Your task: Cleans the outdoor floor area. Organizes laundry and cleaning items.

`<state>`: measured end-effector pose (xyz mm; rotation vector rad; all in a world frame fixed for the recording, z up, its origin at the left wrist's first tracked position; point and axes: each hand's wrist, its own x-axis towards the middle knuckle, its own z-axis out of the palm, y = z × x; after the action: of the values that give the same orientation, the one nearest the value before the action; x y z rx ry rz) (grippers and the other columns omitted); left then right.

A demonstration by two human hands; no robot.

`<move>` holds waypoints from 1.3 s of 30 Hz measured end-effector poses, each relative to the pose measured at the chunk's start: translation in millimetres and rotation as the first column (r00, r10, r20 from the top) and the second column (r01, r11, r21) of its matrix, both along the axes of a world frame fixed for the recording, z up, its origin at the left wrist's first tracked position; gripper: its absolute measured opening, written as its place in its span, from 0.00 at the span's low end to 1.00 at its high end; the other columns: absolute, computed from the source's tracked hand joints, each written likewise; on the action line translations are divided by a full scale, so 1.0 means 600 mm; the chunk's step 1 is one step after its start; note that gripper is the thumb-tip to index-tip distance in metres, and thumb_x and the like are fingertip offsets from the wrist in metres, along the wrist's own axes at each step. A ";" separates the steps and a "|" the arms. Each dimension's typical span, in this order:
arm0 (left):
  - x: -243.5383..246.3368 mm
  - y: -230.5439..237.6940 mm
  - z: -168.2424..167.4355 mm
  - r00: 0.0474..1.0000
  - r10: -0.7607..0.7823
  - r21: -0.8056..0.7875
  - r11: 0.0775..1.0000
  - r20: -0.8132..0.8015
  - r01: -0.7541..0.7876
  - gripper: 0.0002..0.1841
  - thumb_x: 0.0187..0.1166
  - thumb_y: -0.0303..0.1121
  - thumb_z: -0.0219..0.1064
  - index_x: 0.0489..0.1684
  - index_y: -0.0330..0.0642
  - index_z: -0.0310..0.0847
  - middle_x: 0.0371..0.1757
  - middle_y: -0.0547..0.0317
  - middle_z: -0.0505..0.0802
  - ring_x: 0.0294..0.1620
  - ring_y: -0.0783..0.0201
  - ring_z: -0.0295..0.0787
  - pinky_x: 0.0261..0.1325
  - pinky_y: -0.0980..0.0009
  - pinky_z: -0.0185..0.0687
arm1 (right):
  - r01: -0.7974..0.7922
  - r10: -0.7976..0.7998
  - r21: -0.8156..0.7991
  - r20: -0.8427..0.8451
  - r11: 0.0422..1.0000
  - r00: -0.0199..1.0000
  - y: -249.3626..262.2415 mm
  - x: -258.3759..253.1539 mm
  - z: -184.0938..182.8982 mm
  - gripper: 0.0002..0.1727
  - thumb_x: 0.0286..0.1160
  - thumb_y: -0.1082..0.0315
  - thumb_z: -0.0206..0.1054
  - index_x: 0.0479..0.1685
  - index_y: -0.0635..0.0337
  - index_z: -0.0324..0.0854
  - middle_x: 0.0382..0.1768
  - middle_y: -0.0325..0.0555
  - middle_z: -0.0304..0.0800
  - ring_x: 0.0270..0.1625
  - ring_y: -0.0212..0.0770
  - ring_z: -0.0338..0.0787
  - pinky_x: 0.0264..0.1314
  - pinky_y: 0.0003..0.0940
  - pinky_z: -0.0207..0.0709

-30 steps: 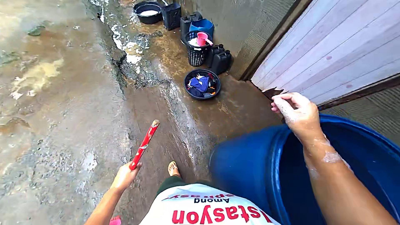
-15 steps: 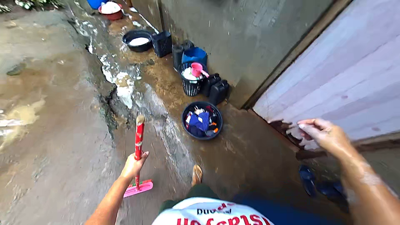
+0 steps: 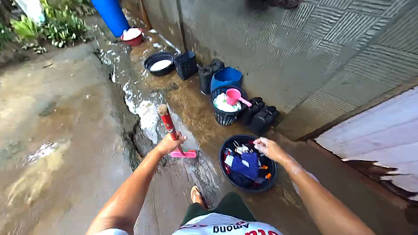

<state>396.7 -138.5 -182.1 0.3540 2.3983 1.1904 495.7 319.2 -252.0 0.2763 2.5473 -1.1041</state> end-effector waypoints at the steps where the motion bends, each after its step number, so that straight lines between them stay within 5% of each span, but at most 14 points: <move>1: -0.054 0.003 0.000 0.999 -0.028 -0.033 0.999 0.024 0.029 0.15 0.87 0.38 0.63 0.44 0.31 0.82 0.37 0.55 0.88 0.39 0.68 0.84 0.54 0.65 0.81 | 0.092 -0.092 -0.006 0.044 0.996 0.995 0.000 -0.012 -0.017 0.19 0.87 0.65 0.62 0.69 0.69 0.79 0.60 0.67 0.88 0.57 0.59 0.91 0.67 0.57 0.82; 5: -0.243 0.027 -0.037 0.989 -0.147 -0.081 0.985 0.037 0.149 0.13 0.86 0.35 0.66 0.42 0.30 0.81 0.36 0.48 0.87 0.38 0.59 0.84 0.52 0.56 0.82 | 0.318 -0.300 -0.018 0.285 0.948 0.910 0.023 -0.018 -0.066 0.20 0.86 0.66 0.64 0.71 0.69 0.77 0.59 0.67 0.87 0.53 0.56 0.91 0.62 0.53 0.82; 10: -0.464 0.108 -0.069 0.989 -0.115 0.017 0.993 0.093 0.114 0.14 0.87 0.37 0.65 0.44 0.30 0.80 0.34 0.49 0.87 0.33 0.61 0.84 0.45 0.57 0.85 | 0.474 -0.473 0.073 0.297 0.877 0.829 0.077 -0.116 -0.111 0.23 0.81 0.62 0.71 0.69 0.67 0.80 0.61 0.66 0.88 0.61 0.59 0.90 0.69 0.58 0.79; 17: -0.770 0.271 -0.139 0.962 -0.079 0.146 0.988 0.260 0.042 0.14 0.87 0.37 0.64 0.30 0.41 0.76 0.20 0.65 0.79 0.21 0.69 0.81 0.35 0.65 0.89 | 0.445 -0.460 0.123 0.287 0.887 0.840 0.126 -0.494 -0.285 0.22 0.83 0.56 0.66 0.68 0.61 0.84 0.63 0.60 0.90 0.69 0.59 0.88 0.76 0.63 0.74; 21: -0.892 0.393 -0.162 0.888 -0.228 0.029 0.971 0.400 0.236 0.11 0.88 0.34 0.64 0.44 0.32 0.80 0.33 0.54 0.84 0.33 0.62 0.86 0.44 0.58 0.89 | 0.381 -0.425 0.200 0.274 0.903 0.863 0.150 -0.689 -0.348 0.24 0.81 0.59 0.67 0.72 0.60 0.82 0.69 0.60 0.86 0.76 0.59 0.82 0.81 0.61 0.70; 27: -0.962 0.527 -0.213 0.678 -0.562 0.051 0.786 0.475 0.616 0.09 0.81 0.34 0.71 0.43 0.36 0.83 0.34 0.57 0.89 0.34 0.66 0.86 0.43 0.66 0.86 | 0.334 -0.436 0.390 0.210 0.858 0.875 0.198 -0.824 -0.440 0.34 0.70 0.66 0.76 0.79 0.64 0.75 0.79 0.67 0.74 0.83 0.68 0.70 0.81 0.69 0.64; 31: -0.970 0.569 -0.244 0.712 -0.612 0.032 0.766 0.344 0.642 0.11 0.79 0.33 0.73 0.54 0.39 0.87 0.46 0.53 0.92 0.50 0.61 0.89 0.61 0.53 0.83 | 0.307 -0.428 0.426 0.225 0.851 0.875 0.219 -0.845 -0.495 0.43 0.68 0.68 0.77 0.88 0.60 0.65 0.83 0.62 0.70 0.86 0.66 0.67 0.80 0.71 0.63; 34: -0.967 0.594 -0.262 0.744 -0.613 -0.063 0.759 0.265 0.648 0.12 0.86 0.38 0.68 0.58 0.42 0.84 0.46 0.52 0.93 0.50 0.57 0.90 0.60 0.48 0.84 | 0.249 -0.399 0.475 0.244 0.844 0.884 0.225 -0.839 -0.527 0.41 0.74 0.67 0.71 0.91 0.55 0.61 0.81 0.61 0.75 0.85 0.64 0.69 0.83 0.68 0.59; 39: -0.966 0.629 -0.270 0.767 -0.608 -0.186 0.746 0.205 0.640 0.13 0.84 0.40 0.69 0.55 0.42 0.85 0.43 0.50 0.93 0.47 0.53 0.91 0.55 0.43 0.83 | 0.208 -0.355 0.492 0.226 0.845 0.907 0.225 -0.829 -0.529 0.24 0.78 0.64 0.68 0.70 0.66 0.79 0.67 0.67 0.84 0.75 0.67 0.79 0.78 0.68 0.64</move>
<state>-182.8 238.6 -343.8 0.8873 2.0135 0.5748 -1.6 454.2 -569.3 0.9042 2.4870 -0.4656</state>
